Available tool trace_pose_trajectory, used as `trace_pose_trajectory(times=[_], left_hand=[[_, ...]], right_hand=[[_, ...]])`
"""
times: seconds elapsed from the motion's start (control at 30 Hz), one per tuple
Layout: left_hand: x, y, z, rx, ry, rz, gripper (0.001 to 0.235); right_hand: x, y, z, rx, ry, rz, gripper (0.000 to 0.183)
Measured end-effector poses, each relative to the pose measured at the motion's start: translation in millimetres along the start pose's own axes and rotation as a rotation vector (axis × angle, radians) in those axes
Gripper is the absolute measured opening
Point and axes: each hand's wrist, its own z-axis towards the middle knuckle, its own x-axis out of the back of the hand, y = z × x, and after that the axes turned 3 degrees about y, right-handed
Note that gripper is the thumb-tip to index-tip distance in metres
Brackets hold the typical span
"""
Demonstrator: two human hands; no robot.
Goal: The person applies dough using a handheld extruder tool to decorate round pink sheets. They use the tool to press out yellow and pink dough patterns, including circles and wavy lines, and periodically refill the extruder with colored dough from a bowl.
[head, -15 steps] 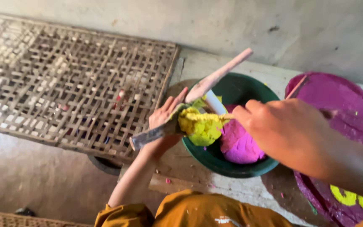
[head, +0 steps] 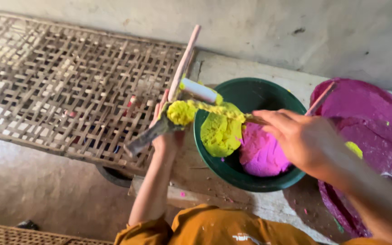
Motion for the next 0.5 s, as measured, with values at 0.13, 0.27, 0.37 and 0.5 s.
trace_pose_trajectory(times=[0.13,0.27,0.37,0.5], left_hand=[[-13.3,10.6,-10.4,-0.067,0.160,0.023,0.040],[-18.7,6.9,0.0,-0.097,0.130,0.131,0.047],[-16.5,0.5,5.9,-0.093,0.085,0.109,0.039],[-19.2,3.1,5.9,-0.121,0.092,0.021,0.046]], right_hand=[[-93.9,-3.0,29.4,0.155,0.218,0.742,0.076],[-170.5,-9.7,13.1,0.034,0.218,0.824,0.049],[-174.3,-5.2,-2.4,-0.026,0.118,0.890,0.045],[-138.6,14.5,3.5,-0.285,-0.096,1.033,0.044]])
